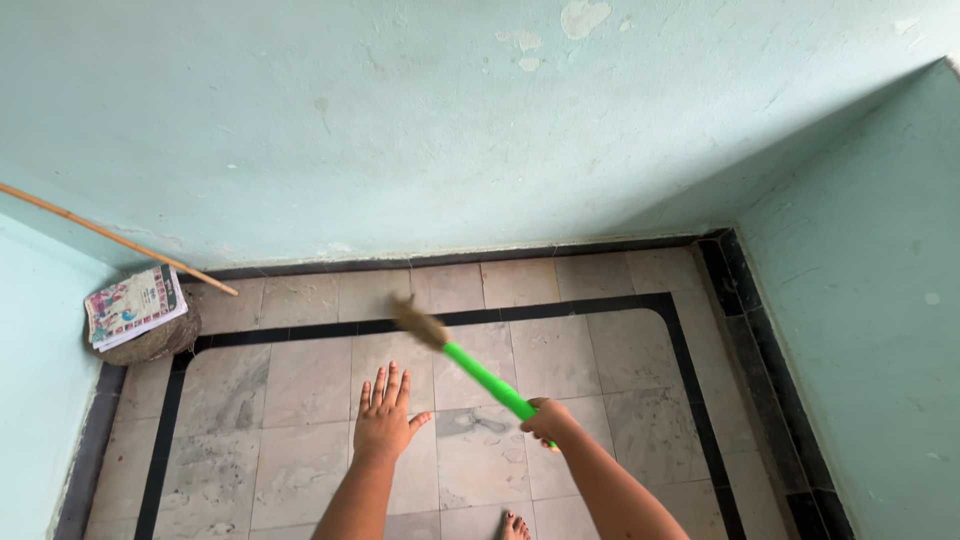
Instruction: The person sweeps pieces of paper on a tiled floor into a pile using a handheld broom.
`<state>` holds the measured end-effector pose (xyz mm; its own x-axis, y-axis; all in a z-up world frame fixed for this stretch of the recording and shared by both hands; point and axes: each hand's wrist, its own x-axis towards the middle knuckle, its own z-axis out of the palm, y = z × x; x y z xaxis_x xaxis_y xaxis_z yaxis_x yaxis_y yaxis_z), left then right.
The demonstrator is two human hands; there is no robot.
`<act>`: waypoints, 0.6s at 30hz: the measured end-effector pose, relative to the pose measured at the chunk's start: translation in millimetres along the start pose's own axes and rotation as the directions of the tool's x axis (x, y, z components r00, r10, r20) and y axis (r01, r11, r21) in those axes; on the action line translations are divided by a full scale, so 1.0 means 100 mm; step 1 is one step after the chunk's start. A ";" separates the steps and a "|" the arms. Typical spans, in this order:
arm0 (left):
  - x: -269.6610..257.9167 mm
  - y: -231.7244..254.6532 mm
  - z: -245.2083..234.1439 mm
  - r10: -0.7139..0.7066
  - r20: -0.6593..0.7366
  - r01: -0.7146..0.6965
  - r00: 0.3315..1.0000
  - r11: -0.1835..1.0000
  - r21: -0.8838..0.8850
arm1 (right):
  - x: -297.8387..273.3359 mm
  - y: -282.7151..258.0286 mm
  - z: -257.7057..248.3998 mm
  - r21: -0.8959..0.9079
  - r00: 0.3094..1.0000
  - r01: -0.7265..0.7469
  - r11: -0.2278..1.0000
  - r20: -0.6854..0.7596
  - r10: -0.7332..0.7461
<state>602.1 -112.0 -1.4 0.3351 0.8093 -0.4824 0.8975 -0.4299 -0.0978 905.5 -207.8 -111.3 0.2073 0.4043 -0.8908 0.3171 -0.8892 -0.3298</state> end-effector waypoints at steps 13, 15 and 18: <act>-0.20 -0.16 0.10 -0.112 0.164 0.114 0.980 0.993 -0.001 | -0.17 0.80 -0.73 0.118 0.885 -0.339 0.933 -0.298 0.359; -0.25 -0.19 0.09 -0.108 0.171 0.107 0.979 0.994 0.016 | -0.21 0.71 -0.66 0.083 0.876 -0.282 0.956 -0.385 0.292; -0.36 -0.29 0.15 -0.053 0.137 0.058 0.989 0.998 -0.030 | -0.20 0.42 -0.39 -0.032 0.887 -0.215 0.976 -0.425 0.181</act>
<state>560.1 -134.5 6.0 0.2445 0.7689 -0.5908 0.9237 -0.3701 -0.0993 951.0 -244.5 -95.2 0.6344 0.2885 -0.7171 0.2945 -0.9480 -0.1209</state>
